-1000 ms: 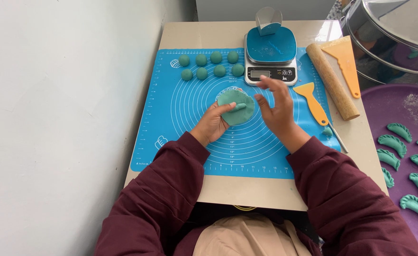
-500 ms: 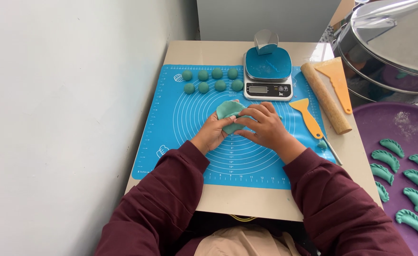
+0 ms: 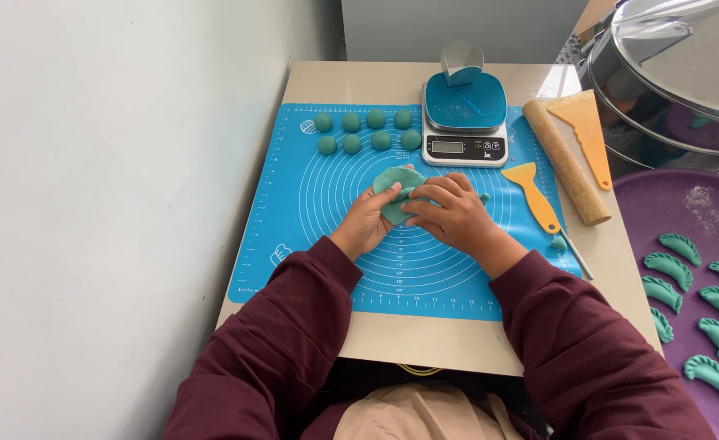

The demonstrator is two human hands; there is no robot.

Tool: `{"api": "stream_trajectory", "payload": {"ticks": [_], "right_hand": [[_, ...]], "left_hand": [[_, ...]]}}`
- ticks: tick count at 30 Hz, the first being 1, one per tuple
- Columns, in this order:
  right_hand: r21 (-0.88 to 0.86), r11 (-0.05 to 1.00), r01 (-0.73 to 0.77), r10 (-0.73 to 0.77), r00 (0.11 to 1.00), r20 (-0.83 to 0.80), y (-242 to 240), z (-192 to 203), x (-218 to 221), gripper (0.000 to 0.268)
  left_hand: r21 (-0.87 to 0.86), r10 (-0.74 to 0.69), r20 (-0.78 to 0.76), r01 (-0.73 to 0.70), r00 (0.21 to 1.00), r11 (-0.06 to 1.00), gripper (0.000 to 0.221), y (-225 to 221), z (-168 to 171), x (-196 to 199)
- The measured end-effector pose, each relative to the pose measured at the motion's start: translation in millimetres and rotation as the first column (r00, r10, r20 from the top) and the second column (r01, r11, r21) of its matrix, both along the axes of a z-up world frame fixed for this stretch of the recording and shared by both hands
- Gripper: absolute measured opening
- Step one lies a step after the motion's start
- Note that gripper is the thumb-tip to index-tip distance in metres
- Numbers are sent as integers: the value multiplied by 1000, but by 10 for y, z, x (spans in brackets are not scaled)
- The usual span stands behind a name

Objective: Rolling out dough balls and hand-shaping them into filled pastries with crimped edges

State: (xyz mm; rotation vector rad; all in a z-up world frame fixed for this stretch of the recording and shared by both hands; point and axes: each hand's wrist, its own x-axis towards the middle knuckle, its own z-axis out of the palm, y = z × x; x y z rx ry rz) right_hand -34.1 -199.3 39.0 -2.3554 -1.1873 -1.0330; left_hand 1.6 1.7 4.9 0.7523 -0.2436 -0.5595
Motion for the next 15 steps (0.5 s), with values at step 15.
{"api": "stream_trajectory", "payload": {"ticks": [15], "right_hand": [[87, 982, 166, -156, 981, -115, 97, 54, -60, 22]], "left_hand": [[-62, -36, -8, 35, 999, 997, 50, -26, 36, -77]]}}
